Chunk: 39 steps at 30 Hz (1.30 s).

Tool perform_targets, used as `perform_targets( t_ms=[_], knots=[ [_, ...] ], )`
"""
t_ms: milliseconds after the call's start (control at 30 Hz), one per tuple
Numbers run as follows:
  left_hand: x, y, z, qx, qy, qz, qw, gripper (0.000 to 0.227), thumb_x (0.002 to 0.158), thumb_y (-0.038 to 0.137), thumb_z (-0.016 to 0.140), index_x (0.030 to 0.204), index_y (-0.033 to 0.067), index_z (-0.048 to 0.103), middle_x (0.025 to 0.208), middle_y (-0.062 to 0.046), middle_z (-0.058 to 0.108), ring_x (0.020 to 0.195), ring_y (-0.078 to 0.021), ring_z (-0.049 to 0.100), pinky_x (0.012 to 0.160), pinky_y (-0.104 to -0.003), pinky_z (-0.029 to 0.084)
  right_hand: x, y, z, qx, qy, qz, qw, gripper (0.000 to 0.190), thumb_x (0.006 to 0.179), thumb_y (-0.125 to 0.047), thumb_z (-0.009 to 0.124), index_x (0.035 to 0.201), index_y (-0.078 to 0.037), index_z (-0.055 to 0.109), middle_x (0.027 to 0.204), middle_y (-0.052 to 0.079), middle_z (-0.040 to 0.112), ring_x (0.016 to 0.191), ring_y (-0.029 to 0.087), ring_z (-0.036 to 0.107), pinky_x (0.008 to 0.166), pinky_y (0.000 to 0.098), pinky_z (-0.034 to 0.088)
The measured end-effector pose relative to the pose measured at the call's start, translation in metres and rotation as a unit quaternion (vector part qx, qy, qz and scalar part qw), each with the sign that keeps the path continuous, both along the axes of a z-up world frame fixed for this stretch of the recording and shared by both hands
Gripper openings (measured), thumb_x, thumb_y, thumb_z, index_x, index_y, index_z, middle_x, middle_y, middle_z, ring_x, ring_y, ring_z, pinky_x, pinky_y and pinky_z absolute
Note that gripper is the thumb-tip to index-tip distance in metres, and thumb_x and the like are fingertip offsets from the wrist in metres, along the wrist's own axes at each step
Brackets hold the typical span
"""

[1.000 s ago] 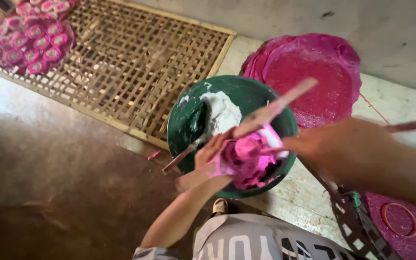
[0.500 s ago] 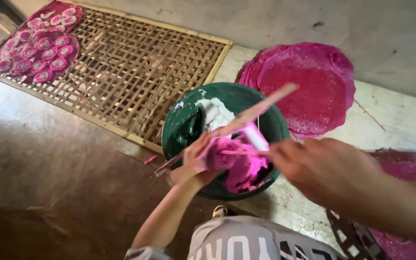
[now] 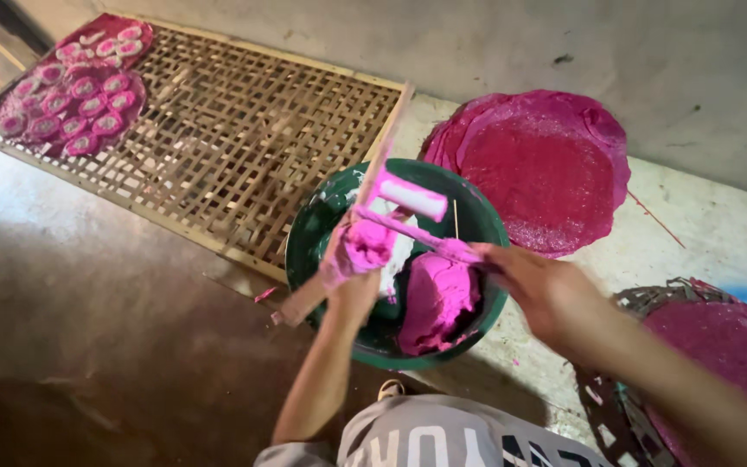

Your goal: The person applies white and pink paste onto circular bases and decorative structures using a wooden tool.

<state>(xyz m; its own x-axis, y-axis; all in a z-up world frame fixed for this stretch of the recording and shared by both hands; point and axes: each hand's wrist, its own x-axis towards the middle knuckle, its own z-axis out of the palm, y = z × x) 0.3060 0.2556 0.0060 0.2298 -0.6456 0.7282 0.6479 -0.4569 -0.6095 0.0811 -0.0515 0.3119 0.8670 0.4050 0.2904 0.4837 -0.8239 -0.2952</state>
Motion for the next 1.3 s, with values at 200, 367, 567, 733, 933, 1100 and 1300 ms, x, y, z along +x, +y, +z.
perform_targets(
  t_ms=[200,367,567,733,933,1100,1300],
  knots=[
    [-0.016,-0.050,-0.011,-0.575,0.394,-0.330,0.636,0.044,0.108,0.034,0.055,0.150,0.0190,0.052,0.164,-0.004,0.052,0.140,-0.0260,0.059,0.103,-0.032,0.052,-0.006,0.048,-0.110,0.234,0.161,-0.053,0.957,0.043,0.097,-0.006,0.063,0.140,-0.004,0.061,0.096,0.022,0.074,0.077,0.027,0.075,0.075,0.0353,0.056],
    [0.007,-0.049,0.022,-0.372,0.288,-0.270,0.840,0.055,0.106,0.048,0.042,0.152,0.0183,0.049,0.164,-0.017,0.040,0.140,-0.0221,0.056,0.117,-0.038,0.044,0.019,-0.010,-0.102,0.243,0.313,-0.113,0.911,0.045,0.105,-0.006,0.058,0.150,-0.007,0.060,0.097,0.026,0.072,0.074,0.032,0.058,0.074,0.0414,0.052],
    [-0.053,-0.092,0.079,-0.391,0.211,-0.175,0.879,0.053,0.110,0.044,0.044,0.154,0.0152,0.049,0.167,-0.013,0.036,0.137,-0.0283,0.050,0.108,-0.035,0.041,0.033,0.015,-0.151,0.285,0.048,0.019,0.957,0.043,0.099,-0.003,0.057,0.141,0.006,0.055,0.125,0.026,0.070,0.108,0.023,0.069,0.091,0.0369,0.053],
    [-0.071,-0.053,0.127,-0.499,0.438,-0.358,0.656,0.053,0.093,0.035,0.055,0.140,0.0123,0.052,0.158,-0.025,0.041,0.121,-0.0391,0.055,0.092,-0.045,0.054,0.004,0.027,-0.142,0.220,0.200,-0.073,0.952,0.041,0.098,-0.013,0.061,0.137,-0.003,0.061,0.096,0.022,0.076,0.077,0.018,0.071,0.075,0.0341,0.058],
    [-0.086,-0.036,0.191,-0.460,0.484,-0.379,0.641,0.076,0.100,0.027,0.062,0.158,-0.0078,0.028,0.104,-0.017,0.056,0.090,-0.0307,0.061,0.070,-0.036,0.057,0.043,-0.033,-0.037,-0.014,0.363,-0.245,0.899,0.042,0.109,-0.018,0.054,0.150,-0.016,0.059,0.097,0.031,0.071,0.074,0.029,0.066,0.079,0.0398,0.054],
    [-0.099,-0.039,0.209,-0.315,0.454,-0.374,0.745,0.081,0.091,0.010,0.063,0.160,-0.0075,0.025,0.101,-0.015,0.053,0.087,-0.0276,0.059,0.071,-0.030,0.057,0.069,-0.047,-0.009,0.085,0.203,0.017,0.975,0.042,0.094,-0.017,0.062,0.135,-0.011,0.064,0.112,0.014,0.078,0.092,0.017,0.076,0.083,0.0341,0.058],
    [-0.112,-0.044,0.203,-0.361,0.483,-0.374,0.705,0.082,0.090,0.012,0.065,0.160,-0.0021,0.024,0.100,-0.015,0.053,0.081,-0.0275,0.060,0.063,-0.031,0.057,0.061,-0.029,0.030,-0.071,0.283,-0.056,0.955,0.045,0.098,-0.023,0.059,0.144,-0.020,0.060,0.115,0.015,0.077,0.095,0.029,0.078,0.088,0.0360,0.058]
  ],
)
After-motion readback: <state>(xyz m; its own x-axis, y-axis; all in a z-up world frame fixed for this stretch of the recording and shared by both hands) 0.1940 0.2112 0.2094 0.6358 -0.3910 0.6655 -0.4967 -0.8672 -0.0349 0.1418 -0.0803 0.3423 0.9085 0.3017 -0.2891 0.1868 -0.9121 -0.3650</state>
